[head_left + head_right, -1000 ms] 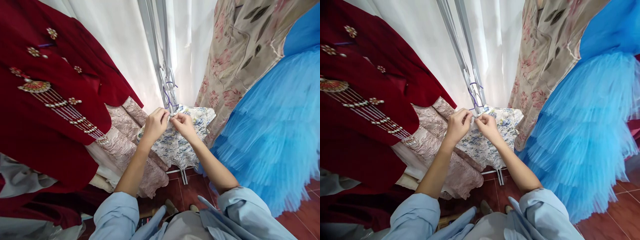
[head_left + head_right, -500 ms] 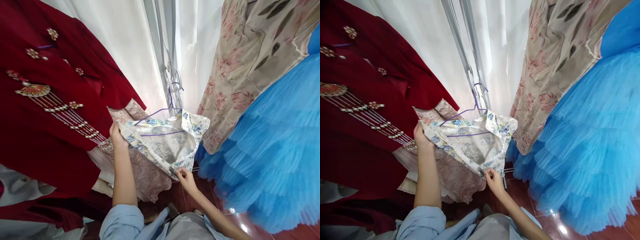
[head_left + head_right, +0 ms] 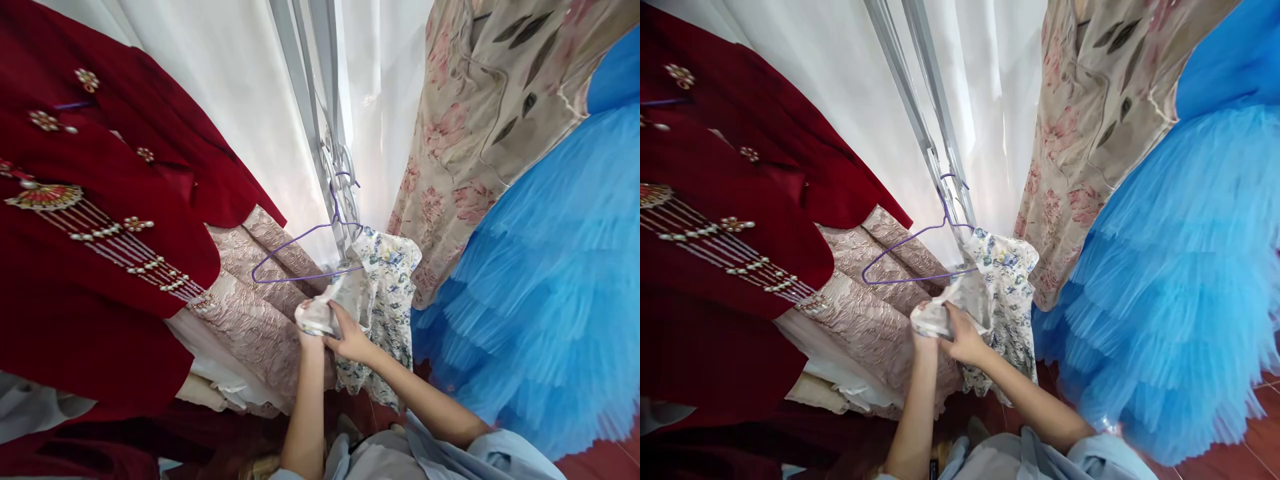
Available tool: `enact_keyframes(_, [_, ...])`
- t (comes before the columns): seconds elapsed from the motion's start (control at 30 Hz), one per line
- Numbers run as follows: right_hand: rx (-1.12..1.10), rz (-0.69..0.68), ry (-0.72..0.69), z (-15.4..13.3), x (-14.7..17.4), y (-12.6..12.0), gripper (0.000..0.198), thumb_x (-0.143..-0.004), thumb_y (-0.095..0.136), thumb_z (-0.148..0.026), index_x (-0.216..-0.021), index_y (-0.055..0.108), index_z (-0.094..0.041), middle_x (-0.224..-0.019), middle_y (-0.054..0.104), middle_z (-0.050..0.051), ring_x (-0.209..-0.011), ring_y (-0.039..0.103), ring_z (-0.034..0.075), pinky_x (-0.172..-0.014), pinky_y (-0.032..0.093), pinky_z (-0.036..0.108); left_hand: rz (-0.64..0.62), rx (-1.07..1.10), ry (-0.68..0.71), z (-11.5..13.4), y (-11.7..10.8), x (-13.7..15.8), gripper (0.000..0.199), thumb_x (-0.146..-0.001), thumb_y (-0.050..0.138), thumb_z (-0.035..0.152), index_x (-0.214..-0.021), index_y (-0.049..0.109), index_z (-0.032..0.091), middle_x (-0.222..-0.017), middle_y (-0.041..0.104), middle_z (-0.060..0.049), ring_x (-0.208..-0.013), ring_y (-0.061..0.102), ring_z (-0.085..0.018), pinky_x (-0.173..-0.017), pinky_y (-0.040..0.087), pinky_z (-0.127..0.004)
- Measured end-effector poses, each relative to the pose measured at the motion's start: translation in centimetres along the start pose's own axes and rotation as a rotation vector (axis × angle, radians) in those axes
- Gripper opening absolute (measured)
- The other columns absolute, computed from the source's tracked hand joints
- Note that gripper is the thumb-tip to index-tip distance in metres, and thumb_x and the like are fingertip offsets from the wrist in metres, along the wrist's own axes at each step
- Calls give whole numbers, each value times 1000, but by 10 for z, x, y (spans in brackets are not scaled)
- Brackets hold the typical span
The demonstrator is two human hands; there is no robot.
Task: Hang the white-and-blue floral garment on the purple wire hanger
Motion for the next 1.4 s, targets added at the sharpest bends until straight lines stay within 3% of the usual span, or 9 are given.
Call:
enact_keyframes(0.13, [-113, -145, 127, 23, 20, 4, 44, -67, 60, -14, -111, 55, -16, -96, 63, 4, -90, 58, 22, -86, 49, 35, -131, -105, 33, -6, 31, 45, 26, -85, 60, 34, -67, 48, 19, -71, 51, -1, -65, 52, -15, -69, 48, -26])
enact_keyframes(0.27, [-95, -334, 125, 12, 60, -14, 13, -73, 56, -14, -85, 53, -18, -80, 56, -1, -75, 51, 15, -72, 45, 28, -660, -684, 197, -7, 88, 86, 31, -96, 48, 40, -93, 70, 19, -112, 67, -11, -113, 56, -26, -103, 40, -37])
enact_keyframes(0.43, [146, -612, 136, -11, 101, -61, 8, -74, 62, -19, -75, 53, -17, -72, 55, -2, -66, 47, 12, -63, 38, 24, -1228, -1038, 55, -93, 97, 137, 26, -85, 65, 44, -92, 73, 21, -111, 71, -11, -119, 56, -29, -115, 29, -42])
enact_keyframes(0.53, [319, -614, 194, -14, 111, -114, 12, -73, 59, -17, -64, 51, -16, -58, 45, -5, -55, 38, 9, -54, 30, 23, -1189, -1180, -66, -132, 71, 150, 22, -81, 68, 40, -87, 73, 19, -100, 72, -8, -106, 61, -27, -115, 30, -43])
enact_keyframes(0.7, [327, -230, 193, -24, 101, -223, 9, -75, 54, -20, -71, 60, -15, -63, 54, -2, -59, 45, 11, -56, 32, 22, -859, -1148, -312, -134, 25, 148, 37, -83, 64, 51, -87, 73, 15, -88, 71, -7, -93, 62, -28, -88, 49, -38])
enact_keyframes(0.87, [129, 162, 69, -44, 57, -303, 23, -83, 53, -33, -66, 56, -17, -62, 54, -2, -58, 47, 12, -56, 37, 23, -419, -1014, -302, -79, -9, 129, 44, -66, 78, 55, -76, 69, 14, -78, 66, -6, -84, 60, -26, -76, 49, -34])
enact_keyframes(1.03, [-26, 110, -97, -62, -33, -295, 28, -86, 56, -41, -70, 60, -19, -75, 64, 2, -72, 57, 17, -72, 46, 28, -127, -717, -211, 5, -24, 126, 47, -55, 83, 53, -82, 71, 16, -78, 66, -6, -74, 59, -22, -65, 48, -31])
enact_keyframes(1.2, [-200, 18, -7, -50, -98, -252, 33, -84, 60, -52, -71, 58, -21, -67, 60, 0, -65, 54, 17, -65, 46, 28, -236, -708, -33, 97, 0, 111, 37, -58, 77, 53, -65, 68, 17, -58, 53, -3, -54, 45, -15, -49, 34, -25])
enact_keyframes(1.4, [-185, 25, 13, -55, -102, -246, 23, -79, 64, -42, -74, 64, -19, -65, 59, -1, -59, 49, 13, -55, 39, 23, -349, -1105, 119, 186, 11, 49, 20, -63, 68, 38, -70, 70, 19, -68, 60, -5, -65, 53, -20, -56, 41, -28])
Point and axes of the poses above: each hand's wrist, its own x-axis away from the middle knuckle, its own y-axis out of the palm, z = x × y, the point moved 9 cm from there along -x, towards the middle knuckle
